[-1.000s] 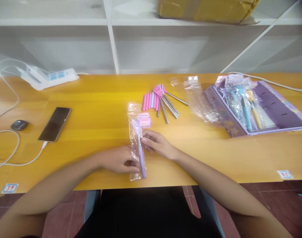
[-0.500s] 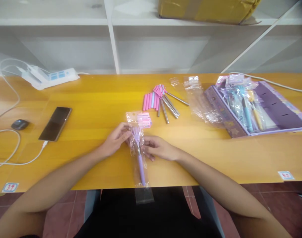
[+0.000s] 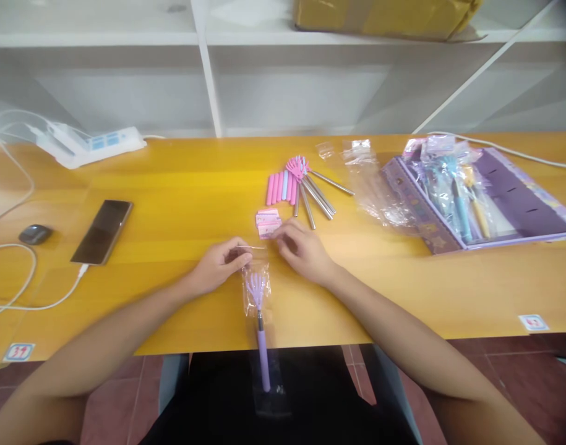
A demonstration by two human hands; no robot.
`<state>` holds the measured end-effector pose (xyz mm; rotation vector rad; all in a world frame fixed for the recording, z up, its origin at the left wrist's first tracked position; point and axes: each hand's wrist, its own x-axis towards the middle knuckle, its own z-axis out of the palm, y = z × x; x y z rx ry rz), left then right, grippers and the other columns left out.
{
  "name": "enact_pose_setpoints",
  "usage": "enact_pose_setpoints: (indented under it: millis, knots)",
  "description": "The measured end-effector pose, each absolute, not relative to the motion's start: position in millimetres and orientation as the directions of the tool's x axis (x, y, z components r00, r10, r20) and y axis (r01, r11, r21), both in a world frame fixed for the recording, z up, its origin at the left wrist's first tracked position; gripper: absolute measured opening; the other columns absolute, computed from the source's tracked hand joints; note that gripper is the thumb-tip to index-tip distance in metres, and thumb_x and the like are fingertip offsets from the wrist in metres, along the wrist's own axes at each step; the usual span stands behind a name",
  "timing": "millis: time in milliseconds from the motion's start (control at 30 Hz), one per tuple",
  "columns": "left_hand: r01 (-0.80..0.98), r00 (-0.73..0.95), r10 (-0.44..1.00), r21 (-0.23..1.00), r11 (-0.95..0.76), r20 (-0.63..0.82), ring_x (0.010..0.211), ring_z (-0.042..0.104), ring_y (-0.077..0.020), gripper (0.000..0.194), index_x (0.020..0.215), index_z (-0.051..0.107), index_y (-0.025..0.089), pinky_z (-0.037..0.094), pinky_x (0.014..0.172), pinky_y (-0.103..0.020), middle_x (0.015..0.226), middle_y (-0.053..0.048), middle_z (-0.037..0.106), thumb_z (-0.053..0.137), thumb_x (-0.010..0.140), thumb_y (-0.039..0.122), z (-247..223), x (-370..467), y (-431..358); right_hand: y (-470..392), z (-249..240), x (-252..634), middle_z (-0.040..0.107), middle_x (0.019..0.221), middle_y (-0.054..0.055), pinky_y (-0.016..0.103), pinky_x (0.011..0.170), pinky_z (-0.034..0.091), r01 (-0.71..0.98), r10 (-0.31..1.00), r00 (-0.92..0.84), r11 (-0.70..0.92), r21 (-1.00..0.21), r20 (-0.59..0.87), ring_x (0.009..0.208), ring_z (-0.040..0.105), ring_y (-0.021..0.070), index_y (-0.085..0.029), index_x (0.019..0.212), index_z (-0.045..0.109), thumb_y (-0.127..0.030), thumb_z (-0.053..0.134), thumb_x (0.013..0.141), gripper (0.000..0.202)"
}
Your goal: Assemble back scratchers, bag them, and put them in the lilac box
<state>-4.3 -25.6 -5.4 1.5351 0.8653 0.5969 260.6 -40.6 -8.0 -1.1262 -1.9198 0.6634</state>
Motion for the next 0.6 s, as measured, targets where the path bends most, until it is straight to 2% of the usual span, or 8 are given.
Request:
enact_pose_setpoints:
  millis: [100, 233, 433, 600]
  knots:
    - [0.22, 0.6, 0.793, 0.975, -0.037, -0.105, 0.081, 0.068, -0.0177, 0.033, 0.095, 0.065, 0.019, 0.053, 0.079, -0.032, 0.088, -0.003, 0.072, 0.066, 0.102, 0.051, -6.2, -4.9, -26.0, -34.2, -12.5, 264.2, 0.066, 0.123, 0.012, 0.046, 0.101, 0.054, 0.621, 0.831, -0.25, 0.531, -0.576, 0.497, 0.116, 0.063, 0.0269, -0.021, 0.124, 0.066, -0.019, 0.056, 0.103, 0.023]
    - [0.233, 0.601, 0.794, 0.97, -0.067, -0.089, 0.077, 0.065, -0.0163, 0.036, 0.088, 0.065, 0.018, 0.051, 0.075, -0.03, 0.082, -0.001, 0.067, 0.065, 0.103, 0.051, -8.0, -6.2, -24.9, -32.5, -18.4, 265.3, 0.065, 0.135, 0.012, 0.052, 0.107, 0.051, 0.7, 0.829, -0.296, 0.527, -0.483, 0.475, 0.123, 0.059, 0.0307, -0.023, 0.136, 0.063, -0.023, 0.061, 0.104, 0.032]
    - [0.283, 0.594, 0.798, 0.955, -0.086, -0.104, 0.072, 0.058, -0.0153, 0.046, 0.08, 0.064, 0.017, 0.044, 0.07, -0.028, 0.075, 0.0, 0.061, 0.058, 0.105, 0.055, -4.6, -6.8, -24.0, -31.5, -23.1, 265.6, 0.068, 0.133, 0.009, 0.051, 0.102, 0.052, 0.709, 0.843, -0.313, 0.514, -0.482, 0.438, 0.12, 0.059, 0.0307, -0.021, 0.108, 0.068, -0.024, 0.066, 0.103, 0.006]
    - [0.269, 0.563, 0.817, 0.962, -0.036, -0.127, 0.069, 0.054, -0.0143, 0.054, 0.075, 0.061, 0.016, 0.041, 0.068, -0.027, 0.073, 0.001, 0.058, 0.055, 0.104, 0.061, 0.3, -5.4, -25.2, -29.6, -25.4, 267.3, 0.07, 0.123, 0.009, 0.049, 0.102, 0.051, 0.675, 0.856, -0.277, 0.497, -0.545, 0.437, 0.116, 0.061, 0.0294, -0.021, 0.109, 0.066, -0.022, 0.069, 0.1, 0.01]
